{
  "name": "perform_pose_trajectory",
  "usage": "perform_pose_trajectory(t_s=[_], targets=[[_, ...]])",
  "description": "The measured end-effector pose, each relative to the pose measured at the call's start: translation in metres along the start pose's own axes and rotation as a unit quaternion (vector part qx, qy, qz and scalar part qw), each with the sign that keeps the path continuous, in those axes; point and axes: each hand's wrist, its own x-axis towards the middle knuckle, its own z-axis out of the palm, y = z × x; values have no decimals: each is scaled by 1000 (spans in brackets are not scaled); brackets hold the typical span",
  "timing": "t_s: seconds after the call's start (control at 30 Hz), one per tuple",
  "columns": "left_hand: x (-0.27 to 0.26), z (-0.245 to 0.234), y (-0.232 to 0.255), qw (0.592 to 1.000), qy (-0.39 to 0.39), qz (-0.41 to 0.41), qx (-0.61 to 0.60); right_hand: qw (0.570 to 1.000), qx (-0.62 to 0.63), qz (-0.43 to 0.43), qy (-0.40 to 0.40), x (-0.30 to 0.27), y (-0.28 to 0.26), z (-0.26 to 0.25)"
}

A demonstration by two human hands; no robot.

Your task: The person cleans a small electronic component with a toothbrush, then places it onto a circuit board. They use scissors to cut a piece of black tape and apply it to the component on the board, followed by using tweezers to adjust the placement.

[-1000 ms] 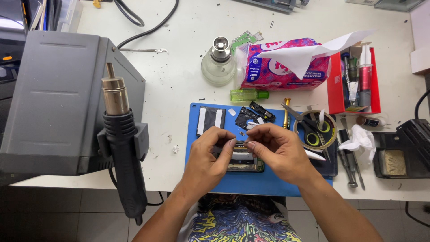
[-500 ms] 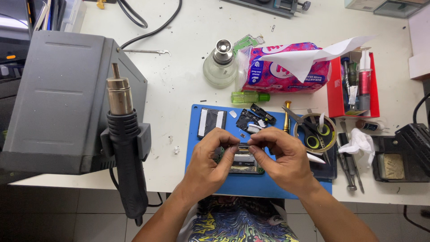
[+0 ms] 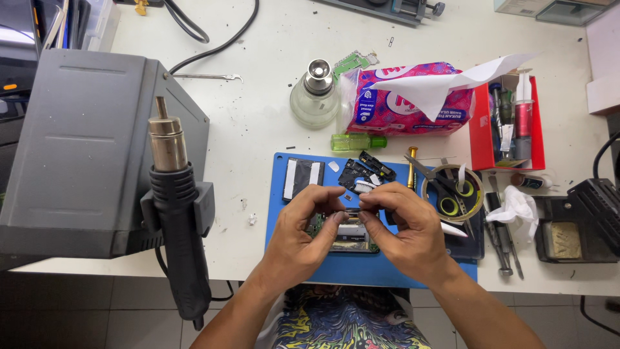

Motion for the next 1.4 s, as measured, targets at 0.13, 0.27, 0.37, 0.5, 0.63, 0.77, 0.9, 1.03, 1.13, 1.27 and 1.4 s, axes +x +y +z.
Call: perform_pose_trajectory(t_s=[0.13, 0.27, 0.37, 0.5, 0.63, 0.77, 0.9, 1.03, 1.13, 1.27, 1.4], targets=[[0, 1, -3, 1000, -3, 8, 6, 1000, -1, 1, 2, -1, 1, 1], [0, 1, -4, 1000, -3, 20, 10, 1000, 24, 5, -4, -2, 2, -1], [1, 0, -4, 1000, -11, 26, 11, 1000, 23, 5, -2, -3, 2, -2], [4, 2, -3, 999, -16, 29, 12, 1000, 8, -5, 13, -3, 4, -5], [8, 7, -7, 999, -22, 35, 22, 999, -19, -22, 34, -3, 7, -8], [13, 13, -8, 997, -19, 56, 53, 999, 29, 41, 19, -6, 7, -10], [16, 13, -4, 995, -14, 57, 81, 997, 53, 52, -4, -6, 7, -12], [12, 9, -2, 995, -33, 39, 90, 996, 56, 63, -16, -9, 11, -14], [11, -1, -1, 988, -48, 37, 138, 998, 4, 69, -2, -7, 16, -16], [14, -13, -1, 950, 80, 79, 292, 991, -132, 19, 29, -4, 24, -11], [15, -16, -6, 920, 135, 89, 357, 983, -182, -27, 5, -5, 33, -3]])
